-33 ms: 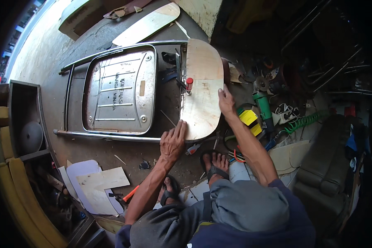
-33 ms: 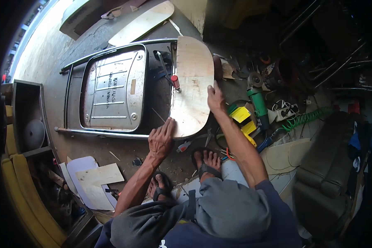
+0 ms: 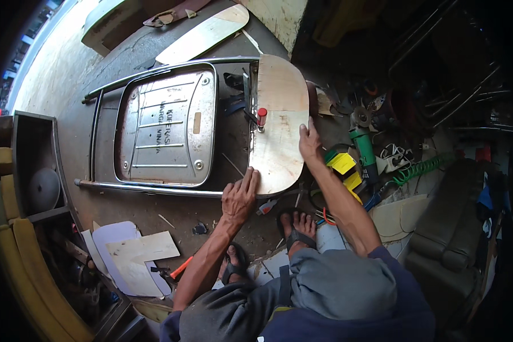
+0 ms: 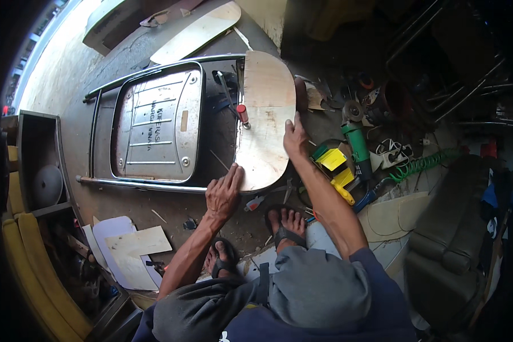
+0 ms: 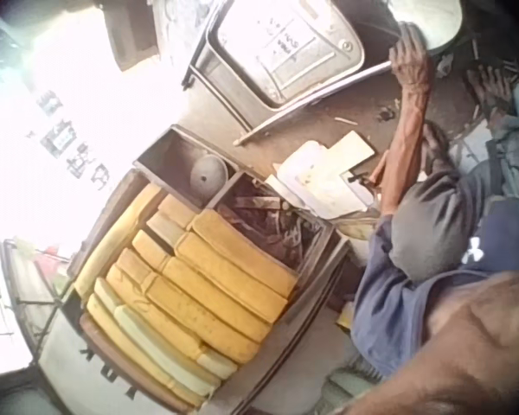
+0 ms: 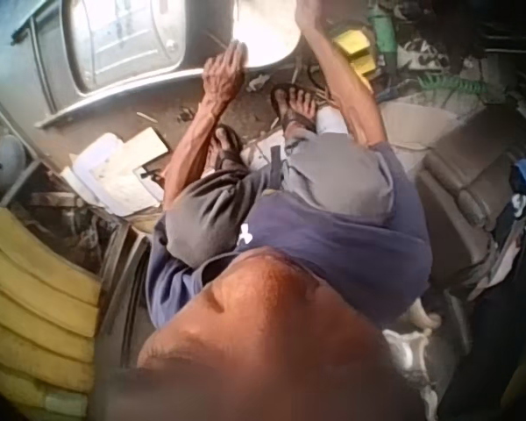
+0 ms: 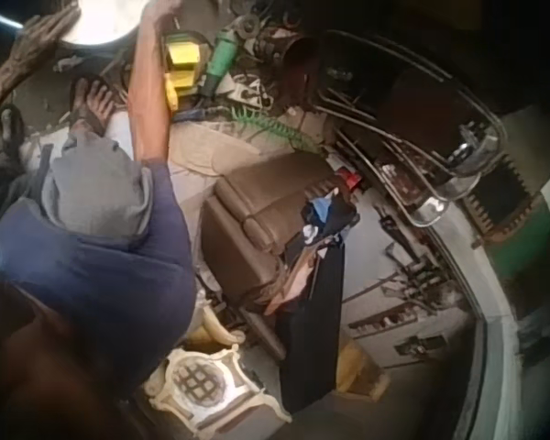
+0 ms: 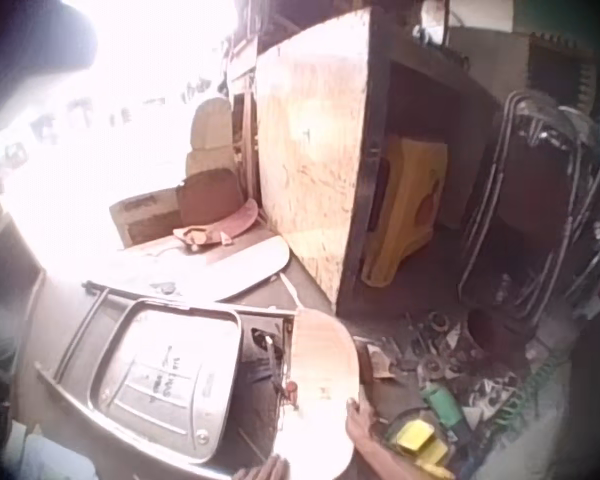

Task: The person repairs a folding chair by using a grinder on a wooden piece attached to the frame, then using a tool to tighten a screw on the chair's backrest before returning to work on the wooden piece.

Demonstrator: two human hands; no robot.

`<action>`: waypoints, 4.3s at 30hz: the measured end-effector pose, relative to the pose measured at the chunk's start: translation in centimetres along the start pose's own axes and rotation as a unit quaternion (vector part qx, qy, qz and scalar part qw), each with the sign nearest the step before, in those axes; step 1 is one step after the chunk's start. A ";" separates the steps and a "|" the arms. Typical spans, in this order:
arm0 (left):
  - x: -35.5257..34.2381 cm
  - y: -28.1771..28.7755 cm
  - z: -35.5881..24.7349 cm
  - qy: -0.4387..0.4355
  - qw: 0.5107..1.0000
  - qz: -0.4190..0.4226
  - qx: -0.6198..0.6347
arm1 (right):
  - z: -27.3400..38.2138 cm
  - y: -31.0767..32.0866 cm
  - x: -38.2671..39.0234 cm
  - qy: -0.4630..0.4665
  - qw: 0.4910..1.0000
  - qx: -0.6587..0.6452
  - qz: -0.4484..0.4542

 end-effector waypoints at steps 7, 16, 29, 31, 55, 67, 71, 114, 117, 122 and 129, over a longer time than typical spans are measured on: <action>1.0 0.0 0.1 -0.061 0.996 -0.068 0.012 | 2.3 -0.3 1.8 0.028 0.999 -0.027 0.022; 0.9 0.3 -0.1 -0.067 0.995 -0.071 0.010 | 3.2 -1.3 2.6 -0.041 0.993 0.064 0.086; -2.1 2.7 0.4 0.121 0.961 0.183 0.169 | 9.3 -0.3 -3.9 0.226 0.962 0.080 -0.132; -1.6 2.1 1.7 0.168 0.950 0.195 0.179 | 13.0 -2.0 -7.3 0.246 0.959 0.091 -0.104; -2.6 -4.6 5.3 0.504 0.831 0.217 0.085 | 15.8 -9.2 -14.3 0.257 0.957 0.070 -0.112; -1.0 -6.0 5.7 0.622 0.692 0.182 0.319 | 14.4 -10.5 -17.2 0.156 0.987 0.026 -0.023; -2.3 -4.7 5.6 0.612 0.714 0.197 0.277 | 13.5 -11.8 -18.8 0.175 0.984 0.011 0.036; -0.8 -7.4 5.9 0.625 0.666 0.141 0.381 | 26.8 -2.3 4.1 0.506 0.765 0.300 0.260; -0.8 -6.9 5.9 0.633 0.651 0.142 0.395 | 25.8 -1.5 3.3 0.459 0.791 0.293 0.280; -0.6 -7.6 5.9 0.637 0.632 0.134 0.419 | 25.2 -2.5 3.9 0.359 0.818 0.351 0.280; -0.5 -7.4 6.1 0.632 0.638 0.115 0.423 | 26.0 -2.5 4.5 0.402 0.819 0.342 0.225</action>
Point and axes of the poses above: each hand's wrist, its own x-axis away from the middle knuckle, its own y-axis out of the back of the hand, z = x × y, the point moved 8 cm from there along -x, towards the middle knuckle, and after that the axes turned 14 degrees about -z, right-handed, at the moved point
